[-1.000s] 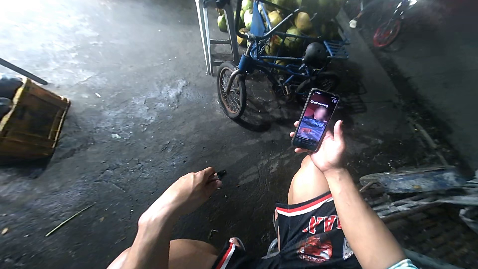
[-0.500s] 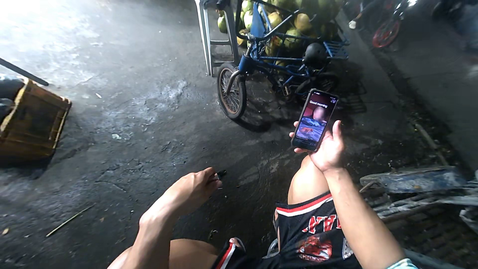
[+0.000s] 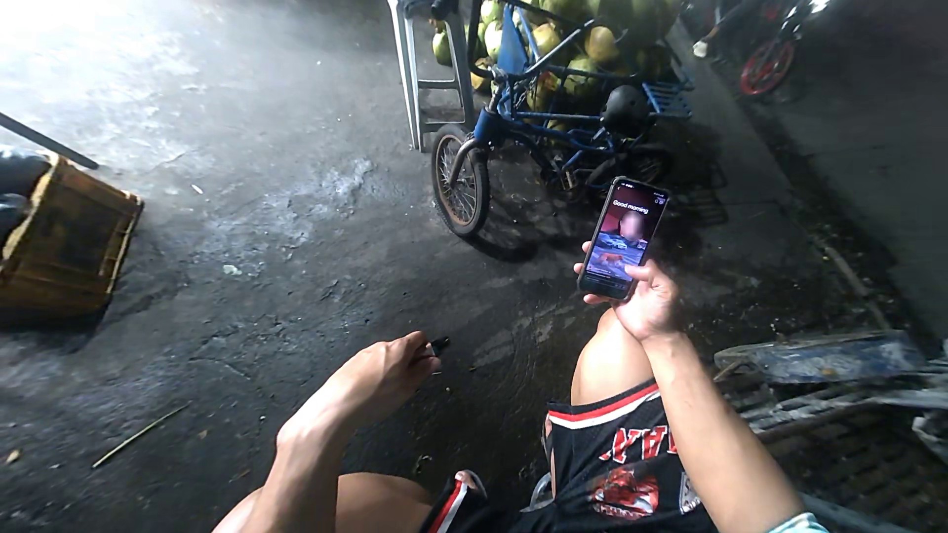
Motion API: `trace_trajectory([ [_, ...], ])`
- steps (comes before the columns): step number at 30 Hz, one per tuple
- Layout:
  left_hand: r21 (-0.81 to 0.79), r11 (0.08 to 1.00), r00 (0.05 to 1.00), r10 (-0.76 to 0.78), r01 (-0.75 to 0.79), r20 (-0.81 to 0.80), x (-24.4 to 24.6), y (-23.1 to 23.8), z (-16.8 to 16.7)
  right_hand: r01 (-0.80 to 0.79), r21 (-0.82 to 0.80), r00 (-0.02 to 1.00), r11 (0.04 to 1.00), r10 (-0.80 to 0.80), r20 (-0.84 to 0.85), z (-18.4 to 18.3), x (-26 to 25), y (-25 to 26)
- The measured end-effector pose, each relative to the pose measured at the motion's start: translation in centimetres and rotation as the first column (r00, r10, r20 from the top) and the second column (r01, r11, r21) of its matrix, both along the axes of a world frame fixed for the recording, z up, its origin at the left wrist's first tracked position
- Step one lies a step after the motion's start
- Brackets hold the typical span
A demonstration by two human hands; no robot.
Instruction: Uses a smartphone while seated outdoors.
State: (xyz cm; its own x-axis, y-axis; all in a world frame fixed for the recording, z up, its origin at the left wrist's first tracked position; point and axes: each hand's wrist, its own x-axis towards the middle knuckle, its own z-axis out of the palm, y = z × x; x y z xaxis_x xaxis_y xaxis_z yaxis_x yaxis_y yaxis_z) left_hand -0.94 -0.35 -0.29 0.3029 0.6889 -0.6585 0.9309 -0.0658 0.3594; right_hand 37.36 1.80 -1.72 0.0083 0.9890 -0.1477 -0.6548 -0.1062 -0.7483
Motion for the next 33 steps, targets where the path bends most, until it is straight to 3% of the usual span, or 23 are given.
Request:
trace_trajectory([
  [4, -0.007, 1.000, 1.000, 0.011, -0.011, -0.012, 0.12, 0.03, 0.15, 0.062, -0.038, 0.996, 0.997, -0.059, 0.069, 0.39, -0.33, -0.06],
  [8, -0.012, 1.000, 1.000, 0.016, -0.016, -0.026, 0.20, 0.08, 0.14, 0.009, -0.039, 0.995, 0.999, -0.005, 0.099, 0.40, -0.19, 0.21],
  [16, -0.017, 1.000, 1.000, 0.008, -0.008, -0.022, 0.13, 0.17, 0.11, -0.080, 0.021, 0.997, 0.997, 0.080, 0.002, 0.51, 0.14, 0.18],
  [33, -0.014, 1.000, 1.000, 0.015, -0.015, -0.015, 0.22, 0.15, 0.29, 0.010, -0.031, 0.999, 0.999, -0.009, 0.038, 0.00, 0.01, 0.08],
])
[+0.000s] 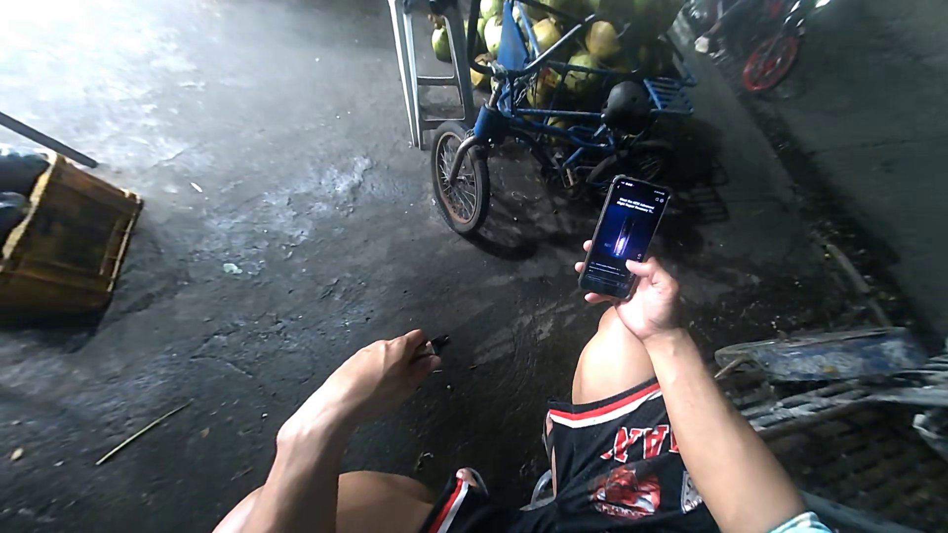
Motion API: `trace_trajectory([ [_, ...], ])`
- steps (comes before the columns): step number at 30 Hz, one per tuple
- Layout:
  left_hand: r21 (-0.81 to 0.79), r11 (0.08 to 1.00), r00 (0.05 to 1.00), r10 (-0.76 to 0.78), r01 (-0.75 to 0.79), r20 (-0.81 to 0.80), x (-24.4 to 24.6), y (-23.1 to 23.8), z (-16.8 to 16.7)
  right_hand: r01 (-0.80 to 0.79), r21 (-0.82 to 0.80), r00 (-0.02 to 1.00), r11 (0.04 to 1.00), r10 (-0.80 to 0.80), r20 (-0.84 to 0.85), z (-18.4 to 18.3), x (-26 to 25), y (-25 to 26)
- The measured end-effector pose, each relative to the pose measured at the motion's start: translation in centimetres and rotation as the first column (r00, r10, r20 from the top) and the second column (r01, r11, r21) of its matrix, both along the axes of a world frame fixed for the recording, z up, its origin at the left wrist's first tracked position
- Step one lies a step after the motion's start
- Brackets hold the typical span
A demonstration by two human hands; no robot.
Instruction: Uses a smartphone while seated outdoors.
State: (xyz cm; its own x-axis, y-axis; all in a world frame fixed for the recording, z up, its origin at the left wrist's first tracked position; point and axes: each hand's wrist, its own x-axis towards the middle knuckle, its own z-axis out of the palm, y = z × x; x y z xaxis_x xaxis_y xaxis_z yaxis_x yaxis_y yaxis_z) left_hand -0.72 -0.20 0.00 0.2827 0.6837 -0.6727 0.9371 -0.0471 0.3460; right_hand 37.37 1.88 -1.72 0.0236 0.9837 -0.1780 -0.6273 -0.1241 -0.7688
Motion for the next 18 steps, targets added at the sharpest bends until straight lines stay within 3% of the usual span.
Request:
trace_trajectory([
  [5, 0.009, 1.000, 1.000, -0.007, 0.007, 0.008, -0.10, -0.02, -0.10, -0.019, -0.031, 0.998, 0.999, 0.021, 0.064, 0.59, -0.20, 0.16],
  [18, -0.007, 1.000, 1.000, 0.000, 0.000, 0.007, 0.11, -0.04, 0.29, -0.075, 0.044, 0.997, 0.996, 0.076, -0.018, 0.56, -0.03, 0.18],
])
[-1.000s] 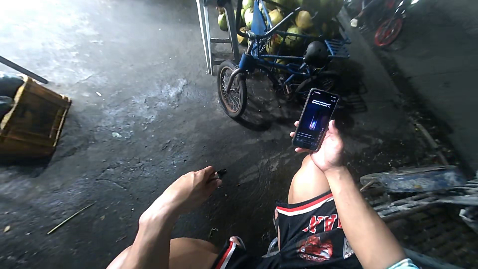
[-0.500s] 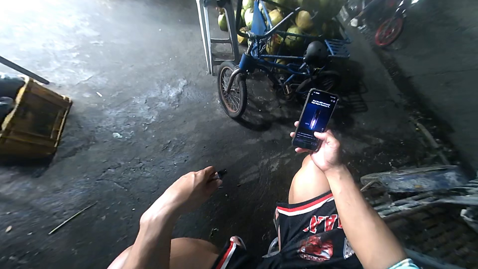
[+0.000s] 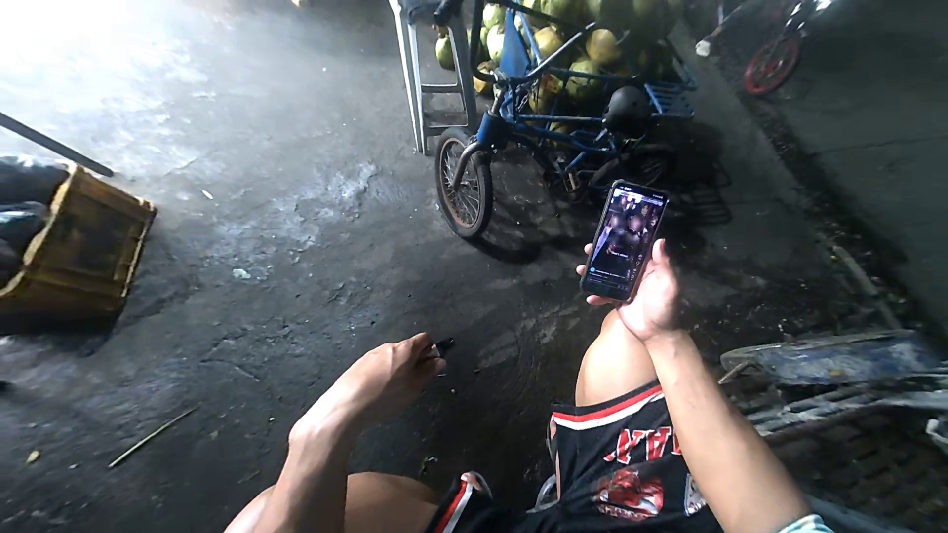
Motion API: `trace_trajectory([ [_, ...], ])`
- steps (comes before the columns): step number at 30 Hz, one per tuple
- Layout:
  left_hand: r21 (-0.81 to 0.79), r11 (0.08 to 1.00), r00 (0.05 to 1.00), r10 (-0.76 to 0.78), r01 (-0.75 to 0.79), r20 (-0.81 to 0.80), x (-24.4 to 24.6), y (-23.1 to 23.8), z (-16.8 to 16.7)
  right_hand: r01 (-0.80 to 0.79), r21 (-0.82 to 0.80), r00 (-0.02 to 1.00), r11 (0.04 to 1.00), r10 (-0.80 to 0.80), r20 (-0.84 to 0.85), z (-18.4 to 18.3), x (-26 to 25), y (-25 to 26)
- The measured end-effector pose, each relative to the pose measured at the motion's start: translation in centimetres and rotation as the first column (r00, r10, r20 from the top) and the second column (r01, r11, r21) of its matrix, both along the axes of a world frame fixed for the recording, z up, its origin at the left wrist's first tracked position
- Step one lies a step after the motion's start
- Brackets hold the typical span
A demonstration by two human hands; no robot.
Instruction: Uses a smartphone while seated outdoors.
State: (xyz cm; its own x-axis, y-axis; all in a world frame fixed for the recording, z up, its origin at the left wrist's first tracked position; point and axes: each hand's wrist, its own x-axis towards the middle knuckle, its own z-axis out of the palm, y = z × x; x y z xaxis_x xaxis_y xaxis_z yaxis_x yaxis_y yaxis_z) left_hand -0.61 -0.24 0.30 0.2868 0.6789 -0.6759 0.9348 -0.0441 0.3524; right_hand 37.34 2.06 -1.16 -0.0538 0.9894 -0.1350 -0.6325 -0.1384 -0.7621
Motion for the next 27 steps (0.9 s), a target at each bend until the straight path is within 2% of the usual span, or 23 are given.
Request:
trace_trajectory([
  [27, 0.013, 1.000, 1.000, -0.004, 0.004, -0.009, -0.21, -0.06, -0.38, 0.016, -0.007, 1.000, 1.000, -0.016, -0.009, -0.17, 0.06, -0.02],
])
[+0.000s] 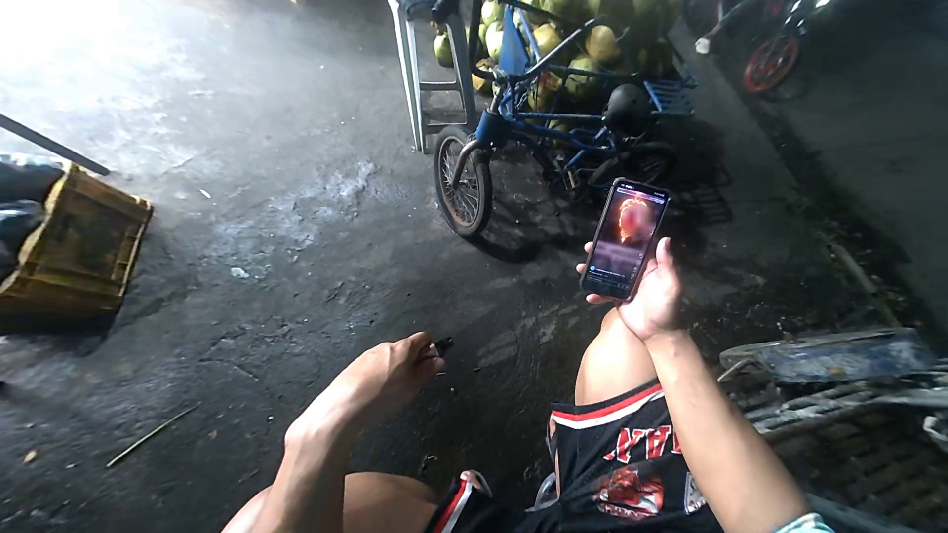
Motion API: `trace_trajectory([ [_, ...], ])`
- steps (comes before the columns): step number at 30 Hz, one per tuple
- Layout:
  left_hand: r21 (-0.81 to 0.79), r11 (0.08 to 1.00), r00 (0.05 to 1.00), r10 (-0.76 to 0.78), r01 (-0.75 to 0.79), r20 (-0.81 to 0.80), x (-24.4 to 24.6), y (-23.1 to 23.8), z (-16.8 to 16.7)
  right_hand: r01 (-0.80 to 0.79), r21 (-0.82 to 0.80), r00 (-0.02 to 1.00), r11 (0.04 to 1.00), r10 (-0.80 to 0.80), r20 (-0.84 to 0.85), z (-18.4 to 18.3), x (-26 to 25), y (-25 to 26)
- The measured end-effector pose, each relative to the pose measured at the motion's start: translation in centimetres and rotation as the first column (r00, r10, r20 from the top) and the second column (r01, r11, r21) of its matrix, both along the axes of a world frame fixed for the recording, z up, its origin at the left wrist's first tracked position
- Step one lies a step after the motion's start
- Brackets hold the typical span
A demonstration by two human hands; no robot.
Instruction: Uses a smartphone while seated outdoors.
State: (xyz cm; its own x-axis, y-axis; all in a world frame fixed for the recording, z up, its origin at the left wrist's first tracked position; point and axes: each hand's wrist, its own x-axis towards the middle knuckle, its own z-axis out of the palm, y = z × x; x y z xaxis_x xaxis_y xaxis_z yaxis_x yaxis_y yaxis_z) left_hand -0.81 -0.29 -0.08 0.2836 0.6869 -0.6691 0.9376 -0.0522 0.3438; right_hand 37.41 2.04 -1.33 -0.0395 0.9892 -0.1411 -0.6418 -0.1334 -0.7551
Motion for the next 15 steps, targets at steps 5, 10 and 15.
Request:
trace_trajectory([
  [5, -0.001, 1.000, 1.000, 0.001, -0.001, 0.010, 0.00, 0.05, 0.04, -0.003, -0.012, 1.000, 1.000, 0.003, 0.003, 0.15, -0.06, -0.06],
  [10, -0.004, 1.000, 1.000, -0.002, 0.002, 0.002, -0.01, 0.01, 0.04, 0.015, -0.013, 1.000, 1.000, -0.015, 0.003, 0.16, -0.17, -0.11],
  [15, -0.001, 1.000, 1.000, -0.003, 0.003, 0.006, -0.12, 0.00, -0.10, -0.003, -0.003, 1.000, 1.000, 0.003, 0.006, 0.24, -0.08, -0.07],
])
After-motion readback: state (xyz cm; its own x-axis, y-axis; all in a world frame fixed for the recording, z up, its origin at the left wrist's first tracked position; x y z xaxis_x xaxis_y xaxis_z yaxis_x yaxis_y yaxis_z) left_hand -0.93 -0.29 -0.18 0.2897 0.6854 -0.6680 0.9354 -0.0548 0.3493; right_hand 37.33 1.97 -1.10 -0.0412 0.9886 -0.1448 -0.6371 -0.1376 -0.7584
